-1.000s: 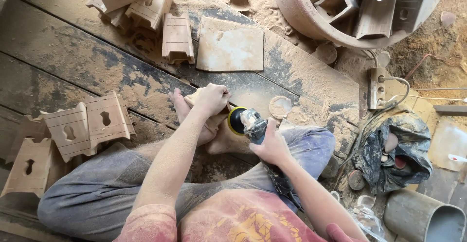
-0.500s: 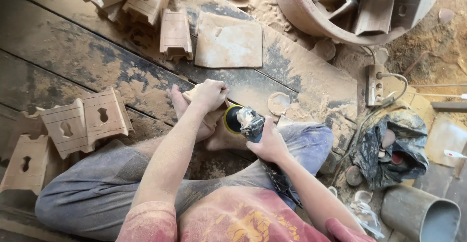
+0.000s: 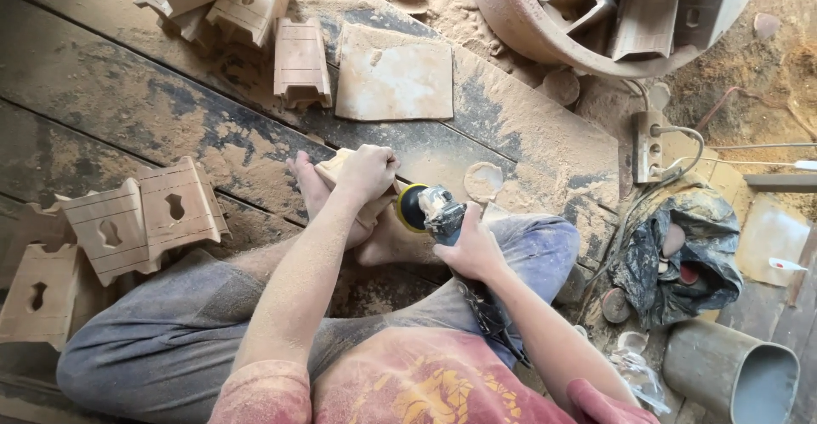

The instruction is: The person is using a handheld power sander to smooth the surfaces of small, decorative wooden components while sitting on the floor.

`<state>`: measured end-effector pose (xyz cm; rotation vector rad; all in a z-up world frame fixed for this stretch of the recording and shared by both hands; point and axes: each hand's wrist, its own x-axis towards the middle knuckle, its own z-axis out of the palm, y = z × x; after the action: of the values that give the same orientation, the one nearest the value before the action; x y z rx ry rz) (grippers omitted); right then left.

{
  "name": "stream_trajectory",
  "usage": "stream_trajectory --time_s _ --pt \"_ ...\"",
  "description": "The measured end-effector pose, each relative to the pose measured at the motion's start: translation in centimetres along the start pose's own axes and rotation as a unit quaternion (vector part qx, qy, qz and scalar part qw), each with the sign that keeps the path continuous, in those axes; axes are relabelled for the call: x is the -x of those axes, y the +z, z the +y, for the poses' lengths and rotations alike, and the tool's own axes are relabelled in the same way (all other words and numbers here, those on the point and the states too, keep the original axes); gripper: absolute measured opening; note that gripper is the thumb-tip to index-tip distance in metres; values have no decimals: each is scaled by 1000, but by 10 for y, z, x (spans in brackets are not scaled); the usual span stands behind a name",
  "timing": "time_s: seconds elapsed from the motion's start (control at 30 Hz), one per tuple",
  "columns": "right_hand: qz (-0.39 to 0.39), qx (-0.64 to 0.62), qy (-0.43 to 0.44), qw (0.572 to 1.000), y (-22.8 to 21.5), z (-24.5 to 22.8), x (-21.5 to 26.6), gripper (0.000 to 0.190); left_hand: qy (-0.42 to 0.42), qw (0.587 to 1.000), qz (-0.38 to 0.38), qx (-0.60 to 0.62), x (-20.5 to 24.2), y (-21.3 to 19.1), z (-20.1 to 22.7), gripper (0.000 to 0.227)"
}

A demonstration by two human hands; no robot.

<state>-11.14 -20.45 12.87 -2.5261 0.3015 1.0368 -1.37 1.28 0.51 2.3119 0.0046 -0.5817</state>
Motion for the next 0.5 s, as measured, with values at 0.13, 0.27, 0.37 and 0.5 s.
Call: stream_trajectory --time_s 0.13,0.27,0.37,0.5 --pt "5 -33 6 999 -11 -8 9 86 -5 1000 22 5 5 -4 -3 23" --pt "-15 -22 -8 1000 -1 -3 5 85 15 999 30 14 8 1 -3 24" --pt "-27 -6 -15 1000 6 0 -4 86 25 999 34 15 4 5 -6 23" --pt "-17 -22 -11 1000 5 11 -17 85 34 998 42 14 2 9 -7 22"
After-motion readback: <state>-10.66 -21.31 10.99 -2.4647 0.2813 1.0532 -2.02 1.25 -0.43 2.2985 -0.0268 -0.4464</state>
